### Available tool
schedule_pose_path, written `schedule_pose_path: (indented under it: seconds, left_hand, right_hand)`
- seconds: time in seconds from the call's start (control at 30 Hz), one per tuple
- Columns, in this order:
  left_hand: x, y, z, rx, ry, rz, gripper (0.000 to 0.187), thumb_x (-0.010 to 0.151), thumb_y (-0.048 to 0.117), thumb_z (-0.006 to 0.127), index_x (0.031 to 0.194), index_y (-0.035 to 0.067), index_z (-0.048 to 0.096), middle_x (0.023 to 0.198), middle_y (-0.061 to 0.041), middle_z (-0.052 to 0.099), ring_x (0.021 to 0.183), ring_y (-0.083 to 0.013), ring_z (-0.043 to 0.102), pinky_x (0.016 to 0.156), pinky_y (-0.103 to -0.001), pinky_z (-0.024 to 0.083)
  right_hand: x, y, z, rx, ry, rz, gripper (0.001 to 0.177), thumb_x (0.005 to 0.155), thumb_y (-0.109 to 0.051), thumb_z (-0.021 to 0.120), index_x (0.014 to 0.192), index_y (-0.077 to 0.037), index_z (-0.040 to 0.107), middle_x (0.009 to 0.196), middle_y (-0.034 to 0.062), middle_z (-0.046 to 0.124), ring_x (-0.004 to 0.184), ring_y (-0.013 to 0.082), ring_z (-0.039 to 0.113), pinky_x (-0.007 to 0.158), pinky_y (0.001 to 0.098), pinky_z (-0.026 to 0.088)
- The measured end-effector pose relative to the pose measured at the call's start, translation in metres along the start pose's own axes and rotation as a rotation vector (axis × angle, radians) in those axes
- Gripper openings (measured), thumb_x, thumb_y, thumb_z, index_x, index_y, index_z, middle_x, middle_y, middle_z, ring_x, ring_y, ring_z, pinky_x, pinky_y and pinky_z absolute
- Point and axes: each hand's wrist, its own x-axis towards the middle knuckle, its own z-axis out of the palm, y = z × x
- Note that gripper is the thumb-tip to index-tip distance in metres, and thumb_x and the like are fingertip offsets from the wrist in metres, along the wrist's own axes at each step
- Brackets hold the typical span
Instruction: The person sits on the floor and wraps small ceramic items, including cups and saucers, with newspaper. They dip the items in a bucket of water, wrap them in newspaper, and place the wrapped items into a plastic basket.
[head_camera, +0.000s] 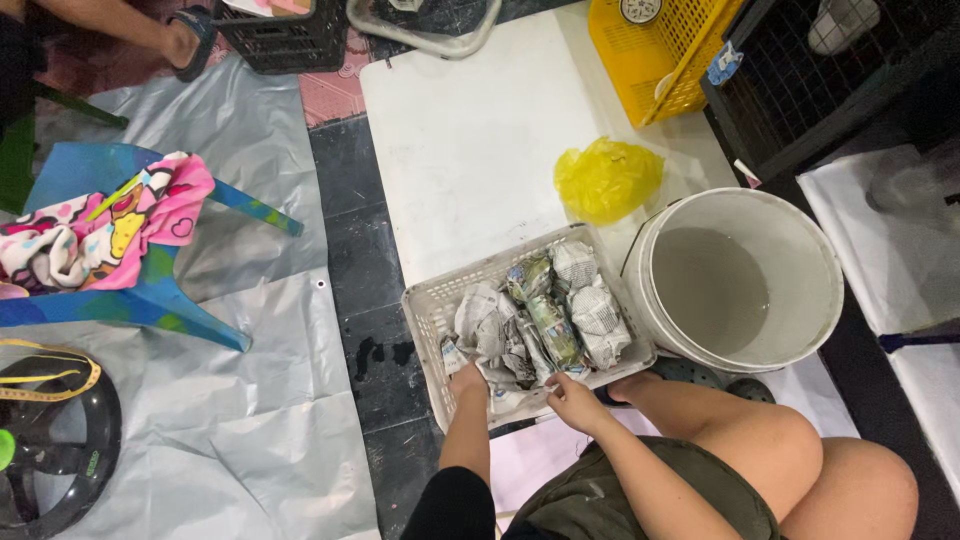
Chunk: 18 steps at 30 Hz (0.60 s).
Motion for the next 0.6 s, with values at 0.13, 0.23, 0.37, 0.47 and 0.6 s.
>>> schedule_pose_path:
  seconds: [0.13, 0.23, 0.37, 0.47, 0.6]
  left_hand:
    - [-0.023, -0.005, 0.018, 0.289, 0.337, 0.01, 0.057, 0.088, 0.027, 0.062, 0.143, 0.022, 0.044, 0.137, -0.016, 0.058, 0.123, -0.0373, 0.055, 0.083, -0.05, 0.055]
    - [-0.038, -0.001, 0.015, 0.212, 0.456, -0.094, 0.055, 0.097, 0.017, 0.058, 0.149, 0.018, 0.042, 0.123, -0.018, 0.066, 0.092, -0.0315, 0.071, 0.077, -0.045, 0.058]
    - [-0.027, 0.008, 0.008, -0.049, 0.284, -0.164, 0.052, 0.104, 0.023, 0.056, 0.15, 0.002, 0.045, 0.113, -0.021, 0.07, 0.098, -0.032, 0.072, 0.08, -0.042, 0.059]
    - [-0.014, 0.007, -0.002, -0.224, 0.317, 0.024, 0.05, 0.099, 0.018, 0.058, 0.146, 0.004, 0.047, 0.121, -0.019, 0.064, 0.103, -0.0308, 0.069, 0.083, -0.039, 0.059]
    - [-0.04, 0.032, -0.083, -0.581, 0.475, 0.347, 0.049, 0.093, 0.011, 0.062, 0.141, 0.006, 0.05, 0.133, -0.015, 0.056, 0.11, -0.0292, 0.065, 0.087, -0.036, 0.058]
  right_hand:
    - [-0.004, -0.009, 0.004, -0.067, -0.017, 0.046, 0.037, 0.087, -0.025, 0.066, 0.12, -0.009, 0.062, 0.099, 0.0153, 0.077, 0.094, 0.0318, 0.073, 0.087, 0.0413, 0.055]
    - [-0.006, -0.006, 0.011, -0.03, -0.033, 0.039, 0.035, 0.088, -0.023, 0.065, 0.119, -0.008, 0.063, 0.098, 0.0147, 0.077, 0.093, 0.0309, 0.074, 0.086, 0.0402, 0.057]
    - [-0.002, 0.008, 0.018, -0.044, -0.047, -0.039, 0.032, 0.088, -0.022, 0.065, 0.117, -0.008, 0.065, 0.096, 0.0139, 0.078, 0.092, 0.0294, 0.074, 0.086, 0.0386, 0.056]
    - [0.007, 0.014, 0.021, 0.007, -0.022, -0.012, 0.033, 0.086, -0.021, 0.066, 0.117, -0.008, 0.066, 0.094, 0.0127, 0.077, 0.088, 0.028, 0.074, 0.082, 0.0382, 0.057]
    - [0.016, -0.008, 0.012, 0.173, -0.023, 0.035, 0.047, 0.086, -0.029, 0.069, 0.129, -0.01, 0.059, 0.109, 0.0169, 0.074, 0.093, 0.0283, 0.073, 0.085, 0.0444, 0.061]
